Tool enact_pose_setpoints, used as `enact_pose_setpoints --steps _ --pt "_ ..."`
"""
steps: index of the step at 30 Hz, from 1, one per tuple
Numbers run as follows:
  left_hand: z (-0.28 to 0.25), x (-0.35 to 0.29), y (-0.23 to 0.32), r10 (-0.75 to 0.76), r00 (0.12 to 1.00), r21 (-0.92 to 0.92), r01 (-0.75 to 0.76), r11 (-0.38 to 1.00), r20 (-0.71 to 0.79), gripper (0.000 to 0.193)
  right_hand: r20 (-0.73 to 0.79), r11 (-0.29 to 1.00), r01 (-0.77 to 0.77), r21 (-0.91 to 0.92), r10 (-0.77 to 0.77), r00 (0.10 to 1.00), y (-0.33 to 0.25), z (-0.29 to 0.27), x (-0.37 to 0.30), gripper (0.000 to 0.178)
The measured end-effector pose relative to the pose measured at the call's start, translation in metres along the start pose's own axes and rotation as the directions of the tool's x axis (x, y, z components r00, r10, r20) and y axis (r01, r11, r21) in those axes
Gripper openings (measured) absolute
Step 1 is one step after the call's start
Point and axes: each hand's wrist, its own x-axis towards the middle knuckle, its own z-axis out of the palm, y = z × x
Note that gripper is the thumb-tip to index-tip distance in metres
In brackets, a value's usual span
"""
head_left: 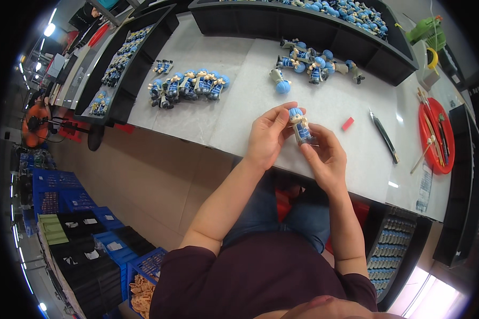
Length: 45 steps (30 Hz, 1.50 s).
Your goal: The person assembles small blue and white figurines at a workbench. They pick up individual figurines, use a utility knife to trim excess plastic or flash, and then place the finished units into a black tray. The process is repeated for multiple figurines throughout the clip.
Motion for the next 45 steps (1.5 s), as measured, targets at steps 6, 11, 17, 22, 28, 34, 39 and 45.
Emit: enact_pose_setpoints --steps 6,11,17,22,28,34,39,45 --pt "-0.003 0.000 -0.002 0.055 0.997 -0.024 -0.054 0.998 0.053 0.031 -0.008 1.000 -0.023 0.018 0.023 1.000 -0.003 0.000 0.000 0.038" --pt "-0.005 -0.001 -0.002 0.053 0.993 -0.031 -0.050 0.998 0.103 0.029 -0.022 0.994 -0.060 0.092 0.062 0.998 -0.001 0.000 0.001 0.035" --pt "0.000 -0.003 -0.001 0.018 0.994 0.082 -0.026 0.996 0.103 0.032 -0.110 1.000 0.024 0.020 -0.021 0.994 0.000 0.000 0.000 0.036" --pt "-0.007 -0.001 -0.003 -0.026 0.996 0.113 0.016 0.993 0.087 0.033 -0.135 0.995 0.075 -0.070 -0.084 0.987 -0.001 -0.002 -0.001 0.040" --pt "-0.007 -0.001 -0.002 0.007 0.991 0.010 -0.009 1.000 0.130 0.036 -0.155 0.995 -0.022 0.096 0.037 0.987 0.001 0.000 0.001 0.042" --pt "-0.006 -0.001 0.001 -0.027 0.989 -0.012 0.029 0.999 0.148 0.040 -0.161 0.999 0.011 0.052 -0.003 0.987 0.002 -0.001 0.001 0.045" --pt "-0.006 -0.001 0.001 -0.027 0.987 -0.042 0.034 0.999 0.158 0.042 -0.167 0.999 0.026 0.025 -0.022 0.986 0.004 -0.002 0.001 0.049" --pt "-0.004 -0.001 0.002 -0.030 0.987 -0.055 0.039 0.998 0.158 0.042 -0.174 0.999 0.031 0.028 -0.026 0.984 0.004 -0.002 0.001 0.050"
